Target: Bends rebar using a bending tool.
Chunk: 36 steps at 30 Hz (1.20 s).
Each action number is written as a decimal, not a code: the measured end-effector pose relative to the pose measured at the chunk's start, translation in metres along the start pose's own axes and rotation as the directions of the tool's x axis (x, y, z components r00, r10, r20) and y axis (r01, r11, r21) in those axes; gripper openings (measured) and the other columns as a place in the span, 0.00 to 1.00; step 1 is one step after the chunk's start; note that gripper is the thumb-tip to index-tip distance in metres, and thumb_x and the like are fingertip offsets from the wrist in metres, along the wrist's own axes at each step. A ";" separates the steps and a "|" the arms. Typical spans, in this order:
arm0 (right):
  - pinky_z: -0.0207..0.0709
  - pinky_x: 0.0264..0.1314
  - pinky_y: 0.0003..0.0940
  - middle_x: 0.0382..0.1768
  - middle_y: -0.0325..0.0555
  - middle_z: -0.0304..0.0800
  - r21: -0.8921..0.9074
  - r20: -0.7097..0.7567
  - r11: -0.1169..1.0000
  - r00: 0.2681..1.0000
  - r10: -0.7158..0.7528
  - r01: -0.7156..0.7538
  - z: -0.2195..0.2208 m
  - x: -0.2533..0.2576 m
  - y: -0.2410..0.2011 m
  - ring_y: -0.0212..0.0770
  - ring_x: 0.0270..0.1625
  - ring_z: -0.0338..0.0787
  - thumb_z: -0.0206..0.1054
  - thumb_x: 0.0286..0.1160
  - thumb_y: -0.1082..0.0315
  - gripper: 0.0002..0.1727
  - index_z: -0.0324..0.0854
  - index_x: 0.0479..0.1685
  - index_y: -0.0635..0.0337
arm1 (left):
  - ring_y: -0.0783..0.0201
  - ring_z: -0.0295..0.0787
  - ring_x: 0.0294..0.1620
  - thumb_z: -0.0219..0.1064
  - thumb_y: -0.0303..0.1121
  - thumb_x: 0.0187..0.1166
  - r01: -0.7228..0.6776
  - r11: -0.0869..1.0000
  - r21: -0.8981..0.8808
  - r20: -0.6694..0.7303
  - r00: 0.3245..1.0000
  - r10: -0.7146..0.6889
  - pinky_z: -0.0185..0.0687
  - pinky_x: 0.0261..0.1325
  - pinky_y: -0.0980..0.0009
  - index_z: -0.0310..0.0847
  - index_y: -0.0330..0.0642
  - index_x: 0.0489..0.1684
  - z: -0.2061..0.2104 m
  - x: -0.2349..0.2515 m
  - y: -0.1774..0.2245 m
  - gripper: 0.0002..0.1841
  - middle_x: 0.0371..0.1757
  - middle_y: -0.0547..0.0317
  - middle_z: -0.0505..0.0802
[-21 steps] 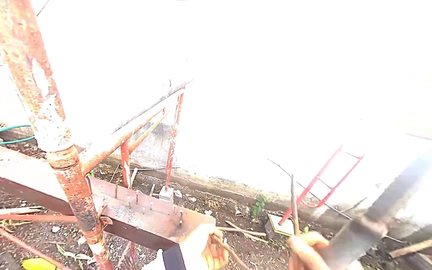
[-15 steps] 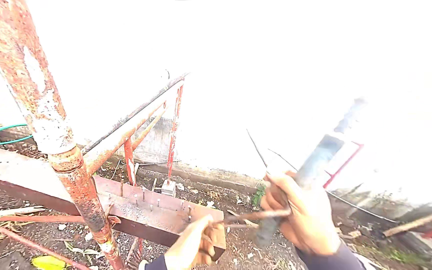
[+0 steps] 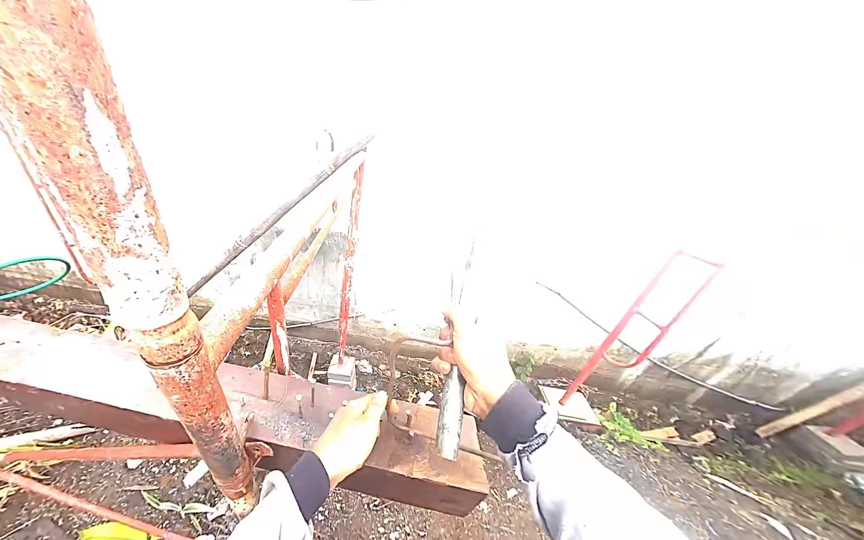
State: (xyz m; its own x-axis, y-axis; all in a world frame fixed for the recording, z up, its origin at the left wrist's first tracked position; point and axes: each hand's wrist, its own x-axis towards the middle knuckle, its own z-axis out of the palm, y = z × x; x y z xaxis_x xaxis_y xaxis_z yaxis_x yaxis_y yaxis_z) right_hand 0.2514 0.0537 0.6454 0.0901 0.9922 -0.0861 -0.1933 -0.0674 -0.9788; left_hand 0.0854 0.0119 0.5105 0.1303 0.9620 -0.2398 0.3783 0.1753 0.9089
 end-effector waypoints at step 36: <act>0.67 0.18 0.31 0.16 0.34 0.74 -0.445 -0.123 0.895 0.987 -0.102 0.037 -0.184 -0.090 0.172 0.31 0.15 0.70 0.81 0.68 0.56 0.17 0.78 0.31 0.55 | 0.73 0.55 0.08 0.62 0.52 0.85 -0.715 0.627 -0.310 -0.365 0.698 0.616 0.53 0.13 0.77 0.80 0.48 0.16 0.021 0.051 0.079 0.25 0.08 0.68 0.66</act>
State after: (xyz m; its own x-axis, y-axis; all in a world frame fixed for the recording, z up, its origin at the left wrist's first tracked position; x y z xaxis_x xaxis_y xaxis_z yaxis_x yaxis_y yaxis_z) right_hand 0.3896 -0.0667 0.4503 0.2285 0.9735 -0.0080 0.2650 -0.0701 -0.9617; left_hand 0.1411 0.0709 0.5632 -0.0108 0.8560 0.5169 -0.1400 -0.5131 0.8468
